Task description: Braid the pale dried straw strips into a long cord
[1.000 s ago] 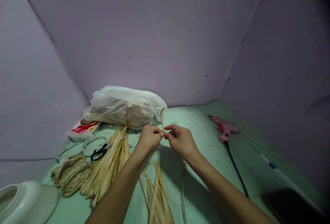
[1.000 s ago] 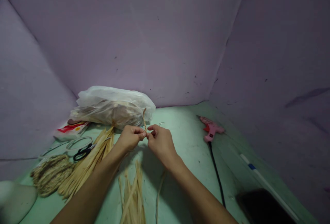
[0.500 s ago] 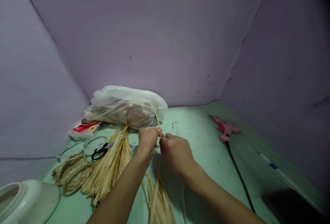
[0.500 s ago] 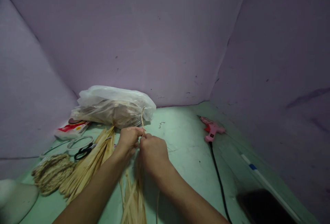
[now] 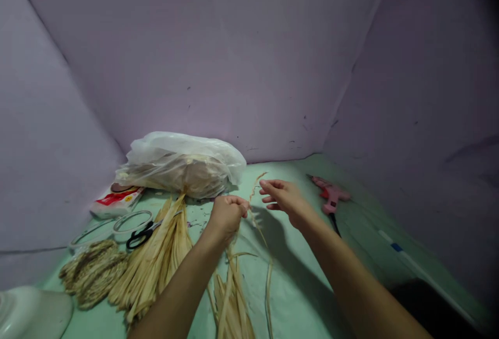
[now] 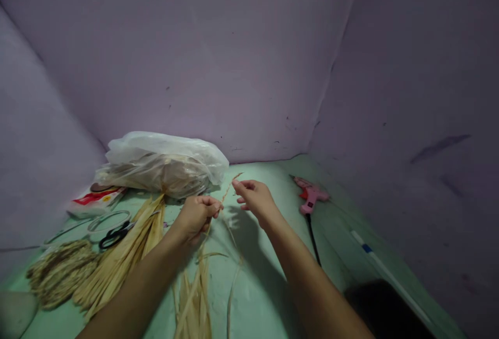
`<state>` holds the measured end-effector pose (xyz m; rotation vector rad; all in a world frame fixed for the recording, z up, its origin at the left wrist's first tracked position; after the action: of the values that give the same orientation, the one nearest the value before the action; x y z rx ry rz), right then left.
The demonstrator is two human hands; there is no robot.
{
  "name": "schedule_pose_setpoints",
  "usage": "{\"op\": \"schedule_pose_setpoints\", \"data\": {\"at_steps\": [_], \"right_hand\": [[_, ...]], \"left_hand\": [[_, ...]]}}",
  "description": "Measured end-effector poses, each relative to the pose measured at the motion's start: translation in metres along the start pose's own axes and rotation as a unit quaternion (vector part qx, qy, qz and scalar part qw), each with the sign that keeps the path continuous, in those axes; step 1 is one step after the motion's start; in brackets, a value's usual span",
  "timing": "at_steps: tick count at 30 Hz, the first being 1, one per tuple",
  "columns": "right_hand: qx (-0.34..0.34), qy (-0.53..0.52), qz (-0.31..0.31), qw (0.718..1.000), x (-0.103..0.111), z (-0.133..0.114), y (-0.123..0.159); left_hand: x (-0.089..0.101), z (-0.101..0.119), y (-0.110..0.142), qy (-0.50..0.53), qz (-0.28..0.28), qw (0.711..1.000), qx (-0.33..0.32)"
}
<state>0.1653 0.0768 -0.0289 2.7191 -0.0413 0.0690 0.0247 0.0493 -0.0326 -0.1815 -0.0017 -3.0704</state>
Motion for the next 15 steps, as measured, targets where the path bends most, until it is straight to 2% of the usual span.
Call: {"op": "schedule_pose_setpoints", "data": {"at_steps": [2, 5, 7, 9, 12, 15], "right_hand": [[-0.027, -0.086, -0.052, 0.995, 0.002, 0.002, -0.005], [-0.029, -0.154, -0.061, 0.986, 0.004, 0.001, -0.006], [-0.048, -0.176, -0.064, 0.981, 0.004, 0.001, -0.006], [-0.081, -0.201, -0.099, 0.971, 0.000, 0.004, -0.007], [-0.121, -0.208, -0.144, 0.960, -0.007, 0.012, -0.012], [-0.088, -0.151, -0.124, 0.977, -0.010, 0.021, -0.022]], "left_hand": [[-0.005, -0.001, 0.002, -0.022, -0.027, 0.999, -0.004], [-0.010, 0.002, 0.004, -0.044, -0.076, 0.996, -0.032], [-0.014, 0.008, 0.006, -0.057, -0.145, 0.985, -0.074], [-0.018, 0.015, 0.012, -0.077, -0.222, 0.963, -0.130], [-0.024, 0.022, 0.021, -0.106, -0.274, 0.934, -0.201], [-0.031, 0.019, 0.027, -0.111, -0.283, 0.924, -0.234]]}}
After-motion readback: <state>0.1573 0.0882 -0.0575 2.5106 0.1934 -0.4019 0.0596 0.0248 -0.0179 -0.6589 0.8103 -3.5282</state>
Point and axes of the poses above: each hand's wrist, its own y-axis away from the middle knuckle, its own x-axis out of the back of the hand, z = x × y, the point moved 4 cm from there along -y, towards the middle knuckle, and after that the axes turned 13 degrees about -x, right-handed, at the moved point
